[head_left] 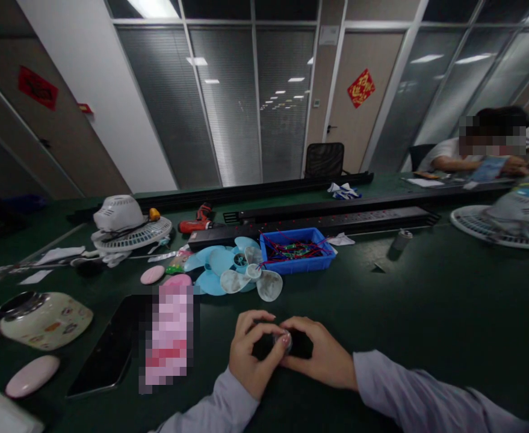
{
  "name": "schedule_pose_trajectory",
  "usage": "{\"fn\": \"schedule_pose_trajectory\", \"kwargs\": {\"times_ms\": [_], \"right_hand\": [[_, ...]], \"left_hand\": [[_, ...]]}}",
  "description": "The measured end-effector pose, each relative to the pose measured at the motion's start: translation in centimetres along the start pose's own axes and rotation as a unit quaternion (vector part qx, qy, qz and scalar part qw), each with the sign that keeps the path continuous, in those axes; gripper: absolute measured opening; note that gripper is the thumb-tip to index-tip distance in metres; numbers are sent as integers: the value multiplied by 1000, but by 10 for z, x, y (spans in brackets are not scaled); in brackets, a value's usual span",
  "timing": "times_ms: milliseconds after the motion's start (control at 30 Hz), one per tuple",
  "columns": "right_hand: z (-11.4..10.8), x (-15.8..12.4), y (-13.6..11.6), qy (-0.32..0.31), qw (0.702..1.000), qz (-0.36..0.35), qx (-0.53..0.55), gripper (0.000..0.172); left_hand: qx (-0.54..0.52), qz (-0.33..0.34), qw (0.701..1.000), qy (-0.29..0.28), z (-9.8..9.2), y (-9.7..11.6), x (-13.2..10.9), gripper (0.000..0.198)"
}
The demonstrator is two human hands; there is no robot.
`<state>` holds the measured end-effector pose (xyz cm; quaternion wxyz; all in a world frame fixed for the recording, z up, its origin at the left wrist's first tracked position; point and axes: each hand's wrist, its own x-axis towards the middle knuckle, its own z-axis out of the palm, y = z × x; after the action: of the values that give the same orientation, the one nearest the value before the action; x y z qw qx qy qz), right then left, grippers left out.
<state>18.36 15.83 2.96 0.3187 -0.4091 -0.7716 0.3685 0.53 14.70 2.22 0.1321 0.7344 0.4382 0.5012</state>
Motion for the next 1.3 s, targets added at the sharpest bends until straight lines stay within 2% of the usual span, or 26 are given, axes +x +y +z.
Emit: {"fn": "schedule_pose_trajectory", "kwargs": {"times_ms": [100,167,233,367,467,567,700,767,933,1100,1300], "right_hand": [[-1,-1,0,7,1000,13,-2,35],[-3,-1,0,19,1000,24,-3,35],[-5,-2,-1,29,999,33,-3,33],[-8,-4,-2,39,998,42,-6,32],[-9,-4,-2,39,998,38,-10,31],[-9,-3,-2,40,999,33,-12,31],[-6,-2,1,44,998,23,-28,29],[-4,-1,3,49,998,18,-41,28],[-2,0,5,36,998,-10,-58,27],[-4,0,4,34,998,-22,-55,26],[-4,0,4,33,998,-26,-53,26]], "left_hand": [[5,40,999,34,-4,-5,1,7],[41,43,997,38,-9,-15,2,11],[94,20,995,3,-13,-29,1,13],[169,-38,977,-122,-15,-48,-1,12],[188,-54,969,-148,-16,-51,-2,16],[159,-33,979,-126,-17,-46,1,14],[82,1,996,24,-9,-26,10,12],[37,27,997,66,0,-13,13,10],[-18,38,999,27,17,5,14,8],[-12,28,999,33,14,2,11,7],[0,26,1000,8,13,3,13,7]]}}
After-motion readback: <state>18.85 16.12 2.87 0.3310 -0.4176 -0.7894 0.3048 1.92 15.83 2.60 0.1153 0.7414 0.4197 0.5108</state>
